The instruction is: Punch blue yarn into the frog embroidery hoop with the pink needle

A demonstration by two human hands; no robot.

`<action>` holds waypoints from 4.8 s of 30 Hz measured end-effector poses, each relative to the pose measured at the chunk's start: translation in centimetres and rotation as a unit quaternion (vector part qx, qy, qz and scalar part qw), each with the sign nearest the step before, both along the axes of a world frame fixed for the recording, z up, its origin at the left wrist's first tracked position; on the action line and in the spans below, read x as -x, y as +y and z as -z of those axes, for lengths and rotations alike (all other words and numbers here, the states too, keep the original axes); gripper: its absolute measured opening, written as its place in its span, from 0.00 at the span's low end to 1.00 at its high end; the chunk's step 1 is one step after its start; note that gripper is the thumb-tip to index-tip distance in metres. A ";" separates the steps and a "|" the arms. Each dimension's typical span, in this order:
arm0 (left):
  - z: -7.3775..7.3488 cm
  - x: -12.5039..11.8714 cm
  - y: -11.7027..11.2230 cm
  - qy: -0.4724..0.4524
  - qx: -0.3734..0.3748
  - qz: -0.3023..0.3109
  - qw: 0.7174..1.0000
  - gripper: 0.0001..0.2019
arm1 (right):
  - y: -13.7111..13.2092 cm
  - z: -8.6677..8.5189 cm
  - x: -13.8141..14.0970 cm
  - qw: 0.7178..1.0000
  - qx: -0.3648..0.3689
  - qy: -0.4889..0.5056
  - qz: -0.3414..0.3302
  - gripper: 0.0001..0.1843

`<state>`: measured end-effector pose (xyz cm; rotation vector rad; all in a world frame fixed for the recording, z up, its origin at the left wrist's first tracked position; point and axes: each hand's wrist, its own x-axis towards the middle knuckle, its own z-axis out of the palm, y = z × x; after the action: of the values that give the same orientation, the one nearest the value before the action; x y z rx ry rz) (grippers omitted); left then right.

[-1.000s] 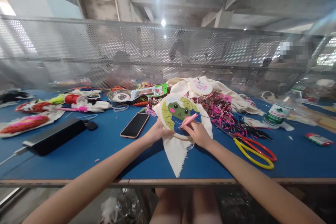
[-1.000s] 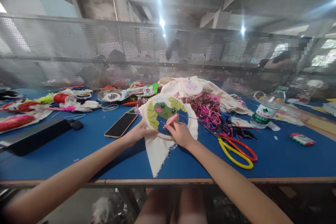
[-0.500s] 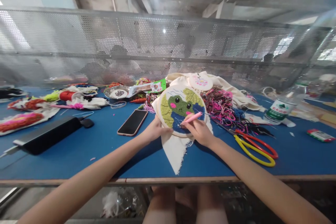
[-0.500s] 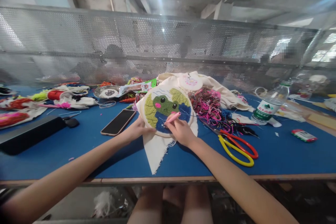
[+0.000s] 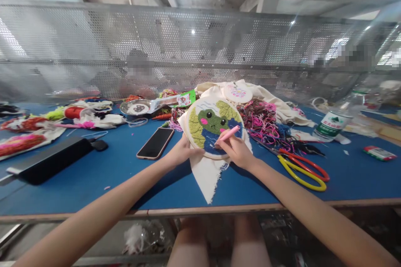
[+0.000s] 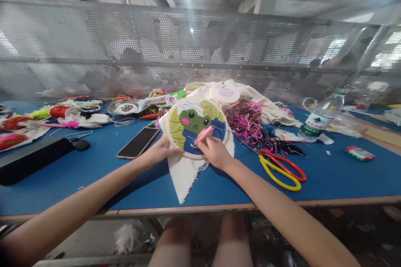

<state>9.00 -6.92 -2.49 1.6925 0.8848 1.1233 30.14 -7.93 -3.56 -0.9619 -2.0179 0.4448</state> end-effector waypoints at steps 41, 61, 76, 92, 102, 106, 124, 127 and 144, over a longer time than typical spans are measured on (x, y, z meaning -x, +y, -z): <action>0.6 -0.3 0.4 -0.022 -0.071 0.014 0.997 0.40 | 0.3 0.1 1.1 1.000 -0.021 0.000 0.014 0.06; 0.1 -0.3 0.4 -0.035 -0.019 0.012 0.999 0.41 | 0.4 0.0 0.2 0.996 0.051 0.069 0.007 0.07; 0.5 -0.1 0.6 0.011 -0.066 0.009 0.998 0.42 | 1.1 0.2 0.7 1.000 -0.002 -0.002 0.003 0.04; -0.5 -0.4 0.1 -0.045 0.013 0.036 0.998 0.45 | 1.1 -0.1 -0.4 0.996 0.060 0.060 0.024 0.09; 0.1 -0.2 0.4 -0.014 -0.039 0.032 0.999 0.45 | 1.3 -0.7 -0.4 0.995 0.086 0.050 0.000 0.06; 0.4 -0.2 0.6 0.009 -0.063 0.026 0.998 0.45 | 1.4 -0.4 0.2 0.999 0.050 0.000 -0.007 0.04; -1.1 -0.6 0.0 -0.013 -0.006 0.022 1.000 0.44 | 1.5 -0.3 -0.7 0.995 0.073 0.065 0.023 0.10; -0.9 -0.5 0.1 -0.013 -0.005 0.022 1.000 0.44 | 1.4 -0.5 -0.9 0.996 0.074 0.054 0.022 0.10; -0.9 -0.2 0.2 0.001 -0.018 0.028 0.999 0.41 | 1.7 0.0 -0.1 1.000 0.020 -0.001 0.000 0.04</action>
<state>9.19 -6.67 -1.54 1.7377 0.8192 1.1056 30.28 -6.20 -3.54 -0.9872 -2.0164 0.4857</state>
